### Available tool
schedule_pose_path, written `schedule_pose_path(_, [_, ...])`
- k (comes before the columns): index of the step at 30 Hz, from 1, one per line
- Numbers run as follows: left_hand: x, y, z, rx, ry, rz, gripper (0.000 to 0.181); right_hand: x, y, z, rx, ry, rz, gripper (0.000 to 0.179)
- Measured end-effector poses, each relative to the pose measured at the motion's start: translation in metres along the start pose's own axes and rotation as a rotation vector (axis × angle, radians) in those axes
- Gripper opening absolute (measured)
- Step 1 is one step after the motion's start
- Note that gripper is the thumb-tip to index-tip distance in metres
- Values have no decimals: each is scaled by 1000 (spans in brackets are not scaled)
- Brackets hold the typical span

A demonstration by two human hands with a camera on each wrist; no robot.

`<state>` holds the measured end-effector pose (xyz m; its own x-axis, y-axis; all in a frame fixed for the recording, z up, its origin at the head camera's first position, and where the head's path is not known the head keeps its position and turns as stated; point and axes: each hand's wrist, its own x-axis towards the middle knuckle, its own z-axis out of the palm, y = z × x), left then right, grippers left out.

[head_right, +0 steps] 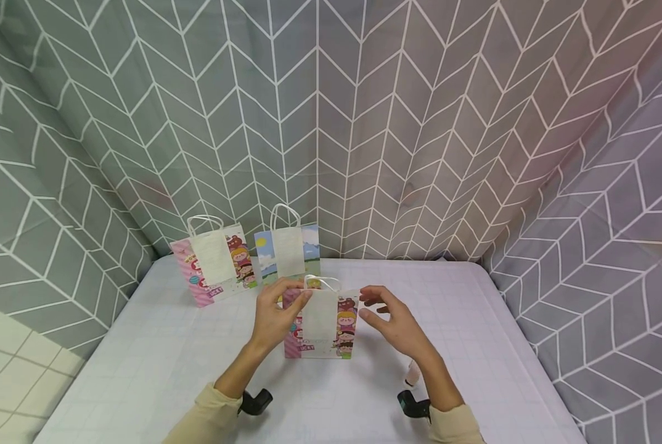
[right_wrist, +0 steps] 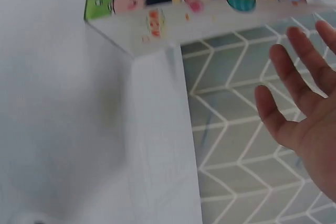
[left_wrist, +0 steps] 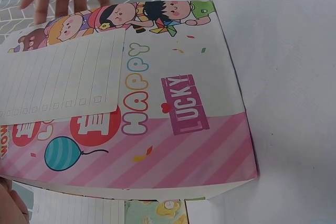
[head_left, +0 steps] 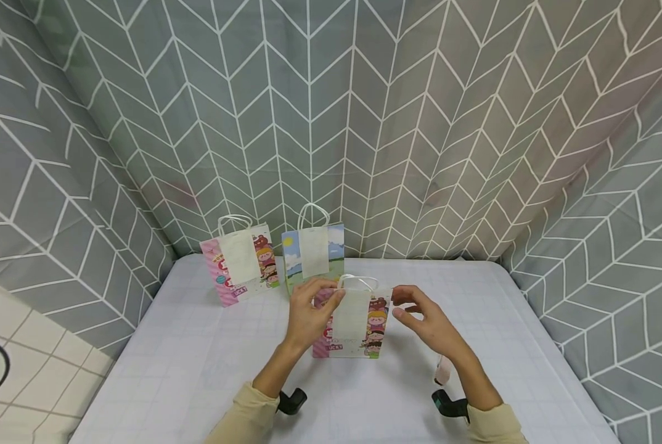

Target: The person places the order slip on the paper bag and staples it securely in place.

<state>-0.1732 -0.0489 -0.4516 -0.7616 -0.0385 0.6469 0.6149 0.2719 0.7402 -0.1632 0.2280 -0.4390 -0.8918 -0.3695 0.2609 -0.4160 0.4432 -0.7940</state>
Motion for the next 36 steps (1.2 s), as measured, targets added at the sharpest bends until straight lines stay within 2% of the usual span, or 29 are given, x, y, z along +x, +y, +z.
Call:
schedule_pose_path(4, [1,0,0,13,-9,10,11,-8,6,-14,-38,-69,68,39])
schedule_pose_path(11, [0,-1,0,8,-7,4,11,-27,14,-39,-49,-290,228,47])
schedule_pose_path(15, [0,0,1,0,-7,-4,10,-39,19,-52,-47,-359,313,56])
schedule_pose_path(25, [0,-3,0,3,-6,-11,11,-62,36,-68,-112,-387,426,65])
schedule_pose_path(36, [0,-3,0,11,-7,0,10,-65,43,-63,-69,-443,448,63])
